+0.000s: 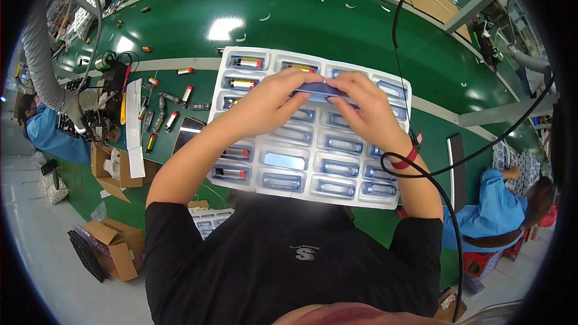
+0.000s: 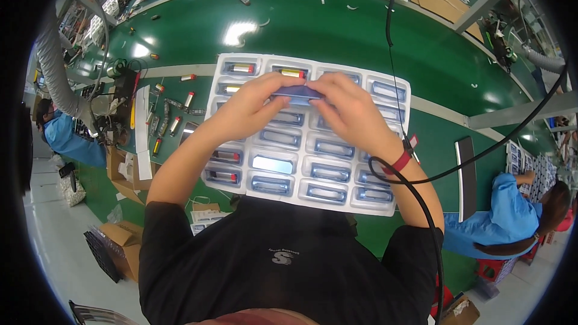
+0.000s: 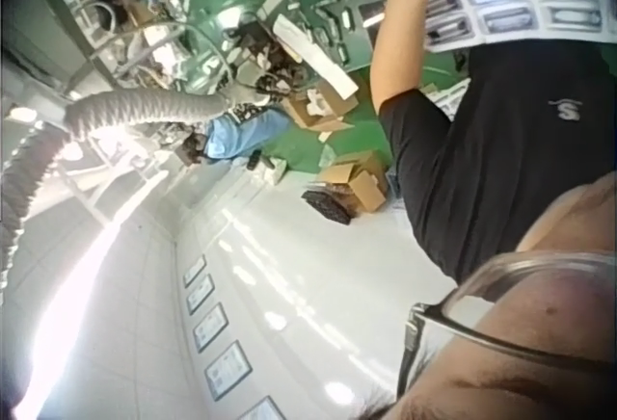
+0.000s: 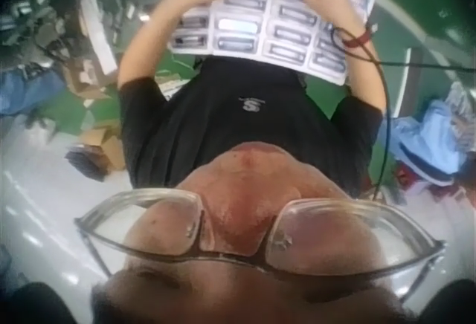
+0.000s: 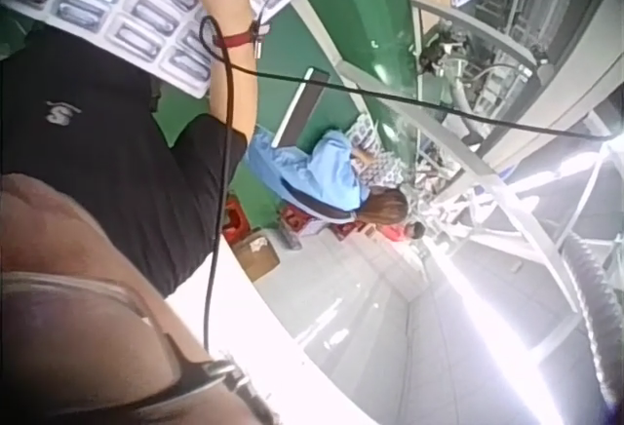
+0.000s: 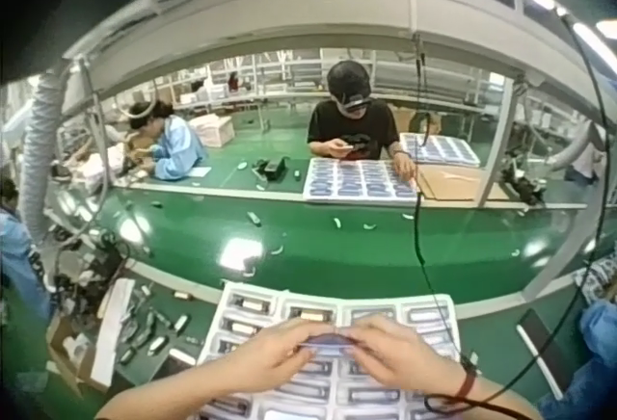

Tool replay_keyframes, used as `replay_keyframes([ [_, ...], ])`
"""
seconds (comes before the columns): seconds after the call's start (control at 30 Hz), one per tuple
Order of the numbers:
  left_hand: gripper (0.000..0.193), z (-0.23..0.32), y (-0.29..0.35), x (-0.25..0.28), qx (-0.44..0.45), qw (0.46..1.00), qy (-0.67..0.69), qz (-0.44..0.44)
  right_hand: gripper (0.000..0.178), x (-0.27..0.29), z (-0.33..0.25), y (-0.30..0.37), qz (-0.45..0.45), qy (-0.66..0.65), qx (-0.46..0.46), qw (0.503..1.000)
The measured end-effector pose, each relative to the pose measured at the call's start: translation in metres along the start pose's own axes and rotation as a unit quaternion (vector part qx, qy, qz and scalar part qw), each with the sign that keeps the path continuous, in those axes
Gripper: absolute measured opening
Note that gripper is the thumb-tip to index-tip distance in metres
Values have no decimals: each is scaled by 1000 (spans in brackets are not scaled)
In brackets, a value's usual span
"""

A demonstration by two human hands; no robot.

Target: The person assembles electronic components by inserting small batteries or capacitors into blue plastic housings by hand, then places the assembled components into a white organizing tray.

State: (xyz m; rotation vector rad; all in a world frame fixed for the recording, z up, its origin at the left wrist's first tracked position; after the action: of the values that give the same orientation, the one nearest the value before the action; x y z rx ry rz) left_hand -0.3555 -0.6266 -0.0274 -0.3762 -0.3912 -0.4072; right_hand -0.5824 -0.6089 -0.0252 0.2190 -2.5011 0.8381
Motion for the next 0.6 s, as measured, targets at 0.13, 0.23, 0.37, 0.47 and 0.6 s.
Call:
replay_keyframes([
  [0.13, 36, -18, 2, 4, 74, 993, 97, 1, 26, -14, -9, -9, -4, 47, 17, 999],
  [0.23, 37, -20, 3, 9, 84, 991, 104, 19, 23, -23, -3, -18, -17, 37, -14, 999],
  [0.37, 35, -14, -2, 11, 103, 994, 38, 28, 22, -30, 5, -20, 8, -23, -55, 998],
  [0.47, 36, -13, -5, 15, 33, 998, 0, 61, 22, -32, 6, -25, 30, -19, -10, 999],
  [0.6, 38, -12, -7, 16, -64, 990, -95, 78, 24, -36, 3, -25, 55, 73, 80, 993],
])
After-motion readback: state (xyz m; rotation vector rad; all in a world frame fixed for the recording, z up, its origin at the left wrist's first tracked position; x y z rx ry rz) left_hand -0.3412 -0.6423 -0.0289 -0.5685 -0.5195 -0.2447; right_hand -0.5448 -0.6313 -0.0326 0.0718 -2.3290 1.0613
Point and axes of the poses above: each hand's wrist, its own y-axis away from the middle knuckle, its own x-axis out of the back of the hand, z = x × y, the point moved 2 cm from there along -y, towards the middle knuckle, and after that the axes turned 10 degrees about z, right-handed, at the moved point
